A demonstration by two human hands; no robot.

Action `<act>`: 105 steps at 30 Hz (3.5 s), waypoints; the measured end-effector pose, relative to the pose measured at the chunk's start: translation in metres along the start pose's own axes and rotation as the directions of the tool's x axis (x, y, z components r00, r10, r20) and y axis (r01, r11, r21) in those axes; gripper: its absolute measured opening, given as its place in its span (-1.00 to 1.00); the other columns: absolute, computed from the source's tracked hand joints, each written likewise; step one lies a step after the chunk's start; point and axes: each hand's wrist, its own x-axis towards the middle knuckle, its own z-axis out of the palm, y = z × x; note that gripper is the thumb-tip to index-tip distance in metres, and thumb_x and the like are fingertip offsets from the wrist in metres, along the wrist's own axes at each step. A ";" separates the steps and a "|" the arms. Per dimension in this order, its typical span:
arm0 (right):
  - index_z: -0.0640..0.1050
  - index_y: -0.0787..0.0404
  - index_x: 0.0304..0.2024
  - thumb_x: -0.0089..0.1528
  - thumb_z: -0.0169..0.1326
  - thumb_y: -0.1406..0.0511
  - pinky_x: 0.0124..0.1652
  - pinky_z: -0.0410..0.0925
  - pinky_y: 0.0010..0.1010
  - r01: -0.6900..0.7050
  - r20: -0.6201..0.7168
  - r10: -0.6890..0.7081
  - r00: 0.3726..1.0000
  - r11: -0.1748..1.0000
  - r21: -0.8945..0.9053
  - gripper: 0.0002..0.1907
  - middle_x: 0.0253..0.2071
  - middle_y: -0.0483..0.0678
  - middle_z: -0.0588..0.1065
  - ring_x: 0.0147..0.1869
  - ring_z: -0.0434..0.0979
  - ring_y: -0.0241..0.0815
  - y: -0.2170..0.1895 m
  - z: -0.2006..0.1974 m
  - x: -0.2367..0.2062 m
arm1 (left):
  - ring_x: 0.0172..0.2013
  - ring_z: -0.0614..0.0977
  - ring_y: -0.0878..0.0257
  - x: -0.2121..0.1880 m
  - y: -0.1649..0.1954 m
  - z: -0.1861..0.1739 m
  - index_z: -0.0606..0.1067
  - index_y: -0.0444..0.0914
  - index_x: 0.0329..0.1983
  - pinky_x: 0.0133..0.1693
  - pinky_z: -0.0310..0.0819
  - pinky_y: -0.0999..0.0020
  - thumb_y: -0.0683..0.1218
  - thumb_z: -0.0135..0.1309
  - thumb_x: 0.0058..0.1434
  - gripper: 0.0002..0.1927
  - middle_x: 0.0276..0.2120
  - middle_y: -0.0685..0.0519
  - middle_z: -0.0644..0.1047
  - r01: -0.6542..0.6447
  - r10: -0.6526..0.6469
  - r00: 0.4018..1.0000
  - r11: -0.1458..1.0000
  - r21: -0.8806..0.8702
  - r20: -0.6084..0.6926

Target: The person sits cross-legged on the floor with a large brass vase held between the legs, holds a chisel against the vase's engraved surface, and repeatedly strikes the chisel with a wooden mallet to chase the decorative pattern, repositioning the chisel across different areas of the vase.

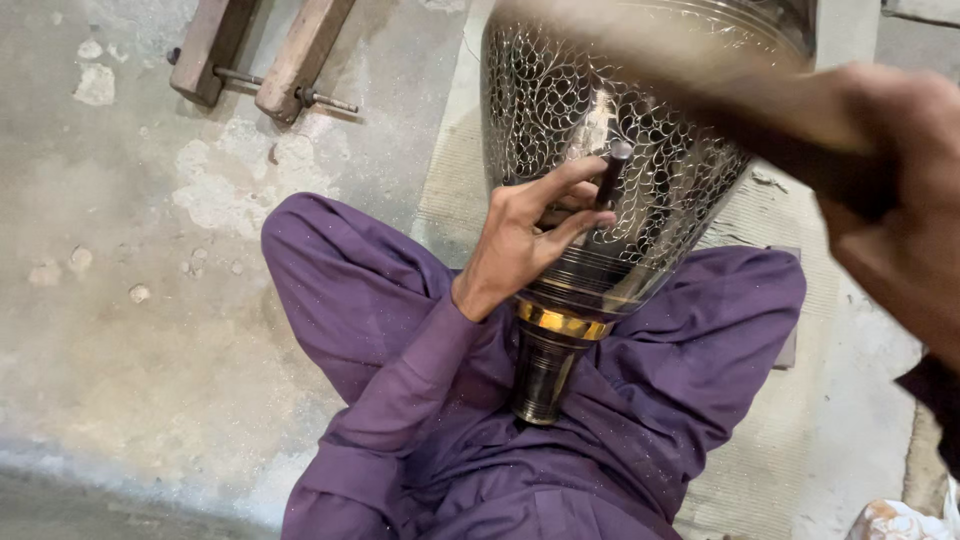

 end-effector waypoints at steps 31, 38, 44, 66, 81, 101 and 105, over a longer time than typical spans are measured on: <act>0.36 0.33 0.10 0.35 0.19 0.52 -0.31 0.44 -0.52 -0.139 -0.270 0.177 0.946 0.978 0.153 -0.65 -0.27 -0.03 0.40 -0.33 0.49 -0.26 0.079 0.114 -0.177 | -0.42 0.68 0.36 0.060 0.023 -0.014 0.49 0.15 0.25 -0.24 0.67 0.41 -0.27 0.00 0.32 -0.47 -0.07 0.20 0.69 -0.318 0.090 0.778 0.910 0.265 0.622; 0.44 0.32 0.11 0.25 0.23 0.54 -0.20 0.47 -0.29 -0.174 -0.200 0.167 0.965 0.985 -0.019 -0.60 -0.19 0.14 0.49 -0.18 0.56 0.00 0.056 0.073 -0.145 | -0.36 0.69 0.35 0.042 0.023 -0.015 0.45 0.11 0.28 -0.17 0.68 0.38 -0.11 0.18 0.26 -0.49 -0.14 0.19 0.69 -0.226 0.068 0.881 0.931 0.289 0.469; 0.45 0.38 0.12 0.18 0.16 0.59 -0.18 0.46 -0.29 -0.377 0.058 0.373 0.926 0.922 0.089 -0.56 -0.11 0.24 0.52 -0.12 0.59 0.01 0.031 0.033 -0.094 | -0.23 0.73 0.29 0.028 0.022 -0.015 0.41 0.04 0.35 -0.06 0.72 0.33 -0.14 0.15 0.32 -0.47 -0.05 0.14 0.67 -0.133 0.057 0.945 0.967 0.219 0.321; 0.43 0.22 0.27 0.27 0.00 0.60 -0.26 0.46 -0.31 0.151 0.212 -0.120 0.970 0.979 -0.136 -0.48 -0.19 0.15 0.52 -0.24 0.58 -0.03 0.069 0.019 -0.015 | -0.03 0.76 0.18 -0.013 0.023 0.015 0.38 -0.08 0.35 0.04 0.77 0.29 -0.20 0.16 0.35 -0.49 -0.05 -0.07 0.67 0.116 -0.102 0.980 0.991 0.070 -0.172; 0.47 0.04 0.32 0.22 0.19 0.46 -0.30 0.46 -0.32 0.318 0.220 -0.250 0.943 0.874 -0.367 -0.40 -0.27 0.05 0.56 -0.31 0.58 -0.13 -0.016 -0.012 0.050 | -0.11 0.75 0.22 -0.030 0.030 0.043 0.38 -0.28 0.28 -0.06 0.73 0.38 -0.29 0.22 0.30 -0.50 -0.13 -0.05 0.68 0.195 -0.203 0.844 0.978 -0.068 -0.496; 0.43 -0.21 0.39 0.25 0.12 0.27 -0.41 0.48 -0.41 0.436 0.450 -0.177 0.875 0.692 -0.575 -0.37 -0.31 -0.17 0.56 -0.40 0.57 -0.26 -0.060 -0.007 0.058 | -0.17 0.70 0.35 -0.033 0.041 0.052 0.39 -0.38 -0.02 -0.13 0.69 0.49 -0.28 0.23 0.29 -0.71 -0.22 -0.01 0.65 0.232 -0.323 0.770 0.945 -0.229 -0.550; 0.52 -0.14 0.27 0.23 0.14 0.30 -0.35 0.51 -0.38 0.440 0.312 -0.315 0.896 0.717 -0.540 -0.48 -0.30 -0.13 0.58 -0.36 0.60 -0.22 -0.060 -0.008 0.056 | -0.17 0.70 0.35 -0.034 0.038 0.053 0.40 -0.37 -0.04 -0.11 0.70 0.47 -0.30 0.25 0.31 -0.73 -0.21 -0.02 0.65 0.194 -0.271 0.783 0.962 -0.193 -0.560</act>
